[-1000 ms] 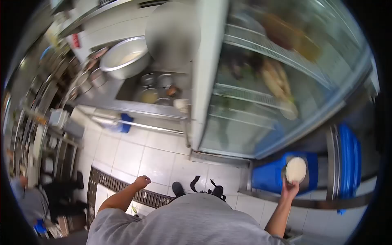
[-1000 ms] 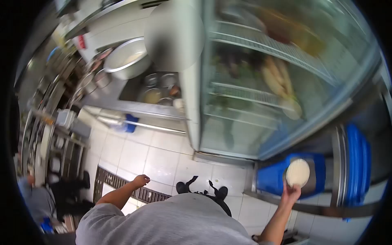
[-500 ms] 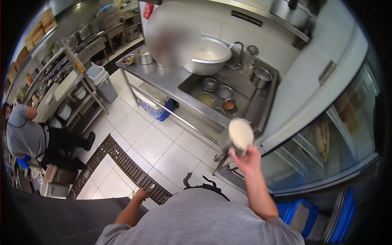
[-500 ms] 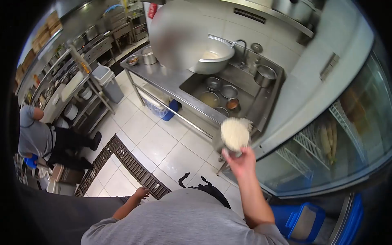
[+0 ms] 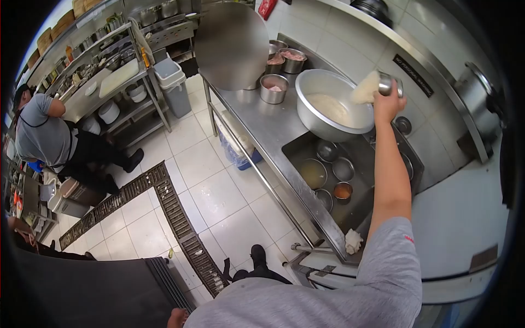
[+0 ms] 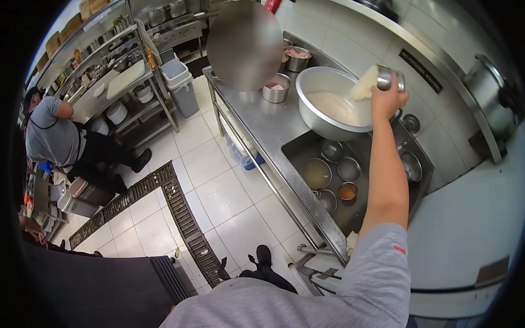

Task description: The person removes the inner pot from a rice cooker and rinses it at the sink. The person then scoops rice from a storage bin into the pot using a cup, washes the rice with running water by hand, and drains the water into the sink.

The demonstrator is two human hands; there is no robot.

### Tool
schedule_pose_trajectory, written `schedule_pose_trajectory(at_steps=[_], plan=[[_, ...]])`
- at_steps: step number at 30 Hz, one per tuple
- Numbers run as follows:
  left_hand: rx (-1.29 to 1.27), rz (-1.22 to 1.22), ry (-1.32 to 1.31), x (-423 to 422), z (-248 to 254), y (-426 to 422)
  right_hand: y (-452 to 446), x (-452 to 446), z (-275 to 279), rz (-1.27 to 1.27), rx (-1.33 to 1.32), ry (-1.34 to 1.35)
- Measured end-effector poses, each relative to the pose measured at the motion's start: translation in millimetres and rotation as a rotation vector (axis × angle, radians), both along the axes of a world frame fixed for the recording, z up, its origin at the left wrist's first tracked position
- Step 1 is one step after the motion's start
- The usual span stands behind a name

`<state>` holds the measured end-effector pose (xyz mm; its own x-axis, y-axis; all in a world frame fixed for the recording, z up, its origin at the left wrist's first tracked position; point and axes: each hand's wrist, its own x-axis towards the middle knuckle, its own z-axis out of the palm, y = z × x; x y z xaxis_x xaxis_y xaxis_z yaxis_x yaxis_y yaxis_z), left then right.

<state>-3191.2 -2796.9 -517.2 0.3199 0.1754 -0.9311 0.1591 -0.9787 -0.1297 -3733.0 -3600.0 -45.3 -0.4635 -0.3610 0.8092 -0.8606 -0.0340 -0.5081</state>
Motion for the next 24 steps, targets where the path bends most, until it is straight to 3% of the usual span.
schedule_pose_trajectory(at_steps=[1,3,4,6,8,9,10,11,12,13,14,15,16,18,19,21,24], plan=[[0.056,0.010,0.057,-4,-3,3,-16,-4,-5,0.006,0.013,0.001],[0.100,-0.026,0.062,-11,-9,-9,-38,-13,-7,0.076,0.213,0.565],[0.086,-0.042,-0.011,-11,-5,-10,-51,-19,-5,0.060,0.222,0.676],[0.079,-0.071,-0.089,-9,21,-34,-54,-13,3,0.053,0.139,0.572],[-0.402,-0.591,0.034,2,31,-61,-45,-5,5,-0.023,-0.047,0.356],[-0.345,-0.750,-0.046,5,28,-88,-42,-8,-4,-0.047,-0.041,0.354],[-0.292,-0.911,-0.128,3,23,-116,-40,-14,-19,0.131,-0.124,-0.049],[-0.430,-1.243,-0.138,11,1,-135,-29,-17,-26,0.302,-0.215,-0.451],[-0.574,-1.579,-0.141,22,-20,-147,17,6,-27,0.665,-0.319,-1.044],[-0.570,-1.322,-0.183,17,-10,-171,36,-6,-61,0.881,-0.273,-1.079],[-0.558,-1.073,-0.218,5,-1,-204,91,3,-72,1.084,-0.111,-1.429],[-0.531,-0.996,-0.189,-7,16,-234,137,12,-95,1.103,-0.051,-1.651],[-0.638,-0.976,-0.166,-2,-8,-250,193,22,-110,1.171,0.017,-1.839],[-0.743,-0.824,-0.032,-19,-4,-283,307,28,-142,1.082,0.253,-2.012],[-0.772,-0.701,0.082,-31,6,-294,357,17,-189,1.128,0.369,-2.059],[-0.624,-0.561,0.302,-48,9,-309,476,3,-195,0.999,0.535,-2.125],[-0.559,-0.153,0.369,-83,-15,-309,644,-53,-186,0.706,0.484,-2.127]])
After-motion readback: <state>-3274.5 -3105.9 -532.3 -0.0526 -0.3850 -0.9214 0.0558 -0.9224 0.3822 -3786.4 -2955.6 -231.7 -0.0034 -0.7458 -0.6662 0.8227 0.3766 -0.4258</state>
